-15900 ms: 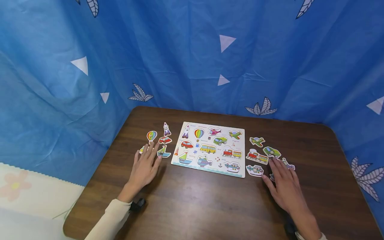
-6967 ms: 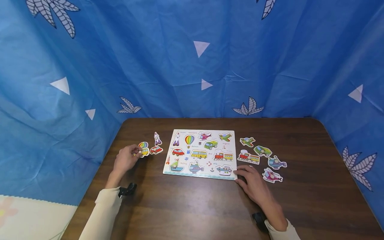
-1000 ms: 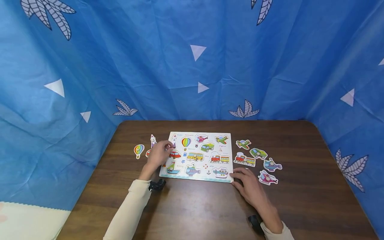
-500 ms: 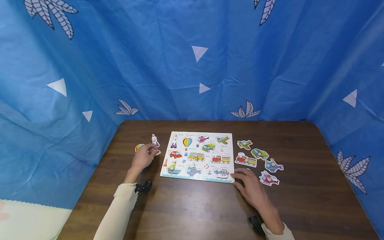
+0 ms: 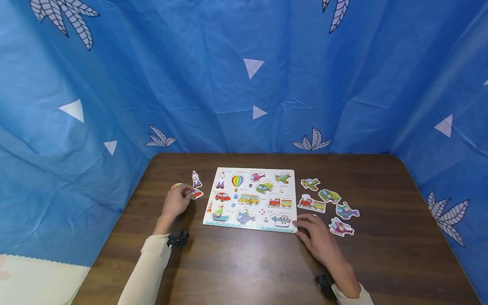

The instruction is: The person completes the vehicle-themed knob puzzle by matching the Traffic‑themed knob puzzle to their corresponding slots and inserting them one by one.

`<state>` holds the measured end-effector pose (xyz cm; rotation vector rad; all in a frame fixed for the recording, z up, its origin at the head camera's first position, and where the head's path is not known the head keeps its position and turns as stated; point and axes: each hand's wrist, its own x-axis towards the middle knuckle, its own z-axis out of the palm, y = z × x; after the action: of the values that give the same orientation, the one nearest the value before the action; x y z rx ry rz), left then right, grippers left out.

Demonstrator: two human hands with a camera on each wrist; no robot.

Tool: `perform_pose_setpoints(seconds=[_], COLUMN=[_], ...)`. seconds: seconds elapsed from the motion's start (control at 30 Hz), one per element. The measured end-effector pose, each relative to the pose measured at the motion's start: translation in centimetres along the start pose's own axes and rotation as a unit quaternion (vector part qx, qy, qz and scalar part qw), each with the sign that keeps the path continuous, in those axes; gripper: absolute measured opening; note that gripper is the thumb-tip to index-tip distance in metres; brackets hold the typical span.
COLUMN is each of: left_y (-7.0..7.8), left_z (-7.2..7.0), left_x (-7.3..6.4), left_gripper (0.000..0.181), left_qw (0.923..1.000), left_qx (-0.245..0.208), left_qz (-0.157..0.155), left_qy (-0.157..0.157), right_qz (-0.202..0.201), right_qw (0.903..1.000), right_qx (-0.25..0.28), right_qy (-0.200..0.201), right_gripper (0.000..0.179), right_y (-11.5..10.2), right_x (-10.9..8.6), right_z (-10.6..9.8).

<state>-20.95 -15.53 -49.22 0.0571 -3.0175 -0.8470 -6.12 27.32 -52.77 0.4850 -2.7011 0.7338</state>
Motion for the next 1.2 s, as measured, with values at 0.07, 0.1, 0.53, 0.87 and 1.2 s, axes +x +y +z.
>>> perform_pose_setpoints(seconds=[0.07,0.1,0.53,0.87,1.2], left_y=[-0.05,-0.09,-0.30,-0.26,-0.38], left_z=[0.17,0.25,0.76,0.98,0.75], left_x=[0.09,0.14,0.52,0.39,0.24], left_gripper=[0.016,0.016,0.018,0.014,0.013], left_qw=[1.0000,1.0000,0.9996,0.9996,0.9996], left_qx=[0.000,-0.002,-0.005,-0.010,0.001], left_qz=[0.000,-0.001,-0.025,-0.026,-0.026], left_qy=[0.001,0.001,-0.008,-0.006,-0.013], right_qz=[0.001,0.001,0.009,0.008,0.023], right_qw=[1.0000,1.0000,0.9999,1.0000,0.9995], right_qx=[-0.001,-0.001,-0.001,-0.001,0.005], right_qy=[-0.002,-0.003,-0.006,-0.003,-0.022], right_gripper=[0.029,0.029,0.029,0.030,0.029], right_y=[-0.02,-0.03,-0.09,0.06,-0.02], right_x=[-0.02,-0.01,0.04,0.12,0.15], right_z=[0.03,0.03,-0.02,-0.14,-0.16])
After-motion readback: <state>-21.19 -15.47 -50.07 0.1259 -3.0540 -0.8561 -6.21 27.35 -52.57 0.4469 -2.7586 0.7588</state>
